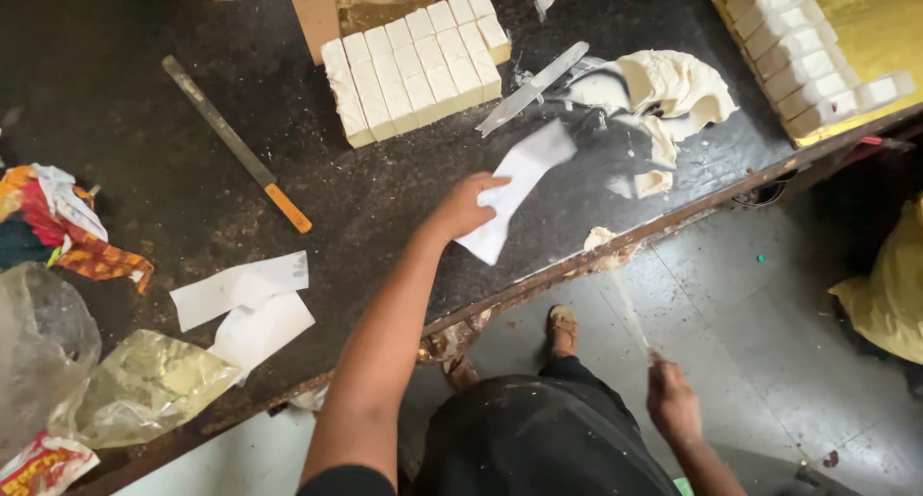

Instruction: The person repeatedly wraps small white blocks in white paper using a wooden stick to apply a white paste. They place the wrapped blocks into a yellow tray. The process involves spreading paste, placing a block, folding the paper, and arranging the finished items.

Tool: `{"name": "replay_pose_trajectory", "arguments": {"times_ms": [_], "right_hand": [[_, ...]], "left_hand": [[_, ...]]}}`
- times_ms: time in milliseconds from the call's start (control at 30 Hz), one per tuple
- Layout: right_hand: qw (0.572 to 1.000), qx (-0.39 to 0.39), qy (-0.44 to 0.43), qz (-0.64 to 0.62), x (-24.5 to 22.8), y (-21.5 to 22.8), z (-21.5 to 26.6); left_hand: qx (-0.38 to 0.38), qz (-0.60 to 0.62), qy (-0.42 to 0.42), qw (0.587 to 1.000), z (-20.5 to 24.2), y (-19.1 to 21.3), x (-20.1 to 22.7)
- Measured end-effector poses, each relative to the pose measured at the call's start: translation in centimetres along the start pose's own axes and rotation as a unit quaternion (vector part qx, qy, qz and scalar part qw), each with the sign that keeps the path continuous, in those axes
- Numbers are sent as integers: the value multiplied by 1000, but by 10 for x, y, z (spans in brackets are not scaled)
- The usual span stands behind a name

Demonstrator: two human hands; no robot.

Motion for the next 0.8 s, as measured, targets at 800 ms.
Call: {"name": "replay_pose_trajectory", "arguments": {"times_ms": [800], "right_hand": [[959,-261,79,81,-55,-10,-263]], "left_hand": [[160,-241,72,954,66,-34,-4]]}}
Point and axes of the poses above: each hand's wrist, its own z-axis away from the middle knuckle, its own y-axis out of the back of the hand, x = y × z, the point moved 8 cm from there along -z, towards the middle knuckle, and after that the axes turned 15 degrees about y, right-handed, at the moved point
